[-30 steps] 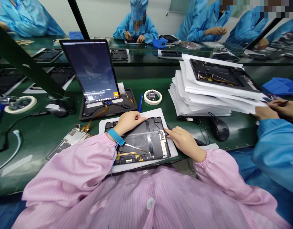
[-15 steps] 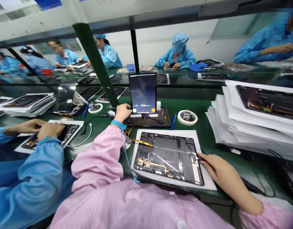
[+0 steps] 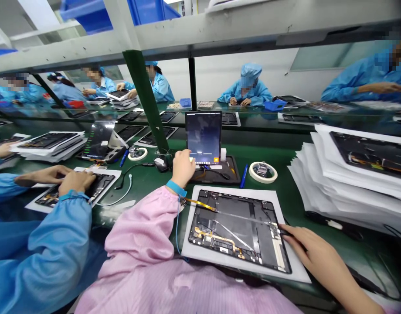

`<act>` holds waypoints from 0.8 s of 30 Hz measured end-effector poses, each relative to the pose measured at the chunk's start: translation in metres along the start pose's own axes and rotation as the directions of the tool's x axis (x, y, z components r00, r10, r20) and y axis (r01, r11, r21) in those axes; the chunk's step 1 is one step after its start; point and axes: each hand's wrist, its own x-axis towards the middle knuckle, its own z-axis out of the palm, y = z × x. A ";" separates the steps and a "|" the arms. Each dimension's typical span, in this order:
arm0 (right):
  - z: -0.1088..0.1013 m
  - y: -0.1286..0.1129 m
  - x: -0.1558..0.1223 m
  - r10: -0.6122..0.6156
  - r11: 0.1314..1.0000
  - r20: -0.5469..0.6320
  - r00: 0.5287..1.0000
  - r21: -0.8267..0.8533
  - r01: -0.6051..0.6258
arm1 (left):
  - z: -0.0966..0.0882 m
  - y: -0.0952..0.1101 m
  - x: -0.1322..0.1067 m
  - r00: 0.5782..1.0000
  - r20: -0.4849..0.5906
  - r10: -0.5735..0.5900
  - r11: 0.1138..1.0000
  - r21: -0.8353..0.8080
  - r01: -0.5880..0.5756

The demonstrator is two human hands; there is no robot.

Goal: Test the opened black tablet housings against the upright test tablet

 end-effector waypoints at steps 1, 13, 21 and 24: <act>0.000 0.000 0.000 0.005 1.000 -0.007 1.000 0.000 -0.005 | 0.001 0.008 -0.004 0.998 0.023 0.059 0.998 0.001 -0.059; -0.001 0.000 0.000 0.000 1.000 -0.001 1.000 -0.010 0.000 | 0.022 0.012 0.000 0.989 0.002 0.149 0.989 0.019 -0.149; -0.003 -0.001 0.000 -0.004 1.000 0.005 1.000 -0.012 0.004 | 0.023 0.013 0.000 0.991 -0.003 0.132 0.991 0.012 -0.131; -0.002 -0.001 0.003 -0.011 1.000 0.006 1.000 -0.011 0.011 | 0.020 0.019 -0.001 0.982 -0.031 0.184 0.983 0.012 -0.184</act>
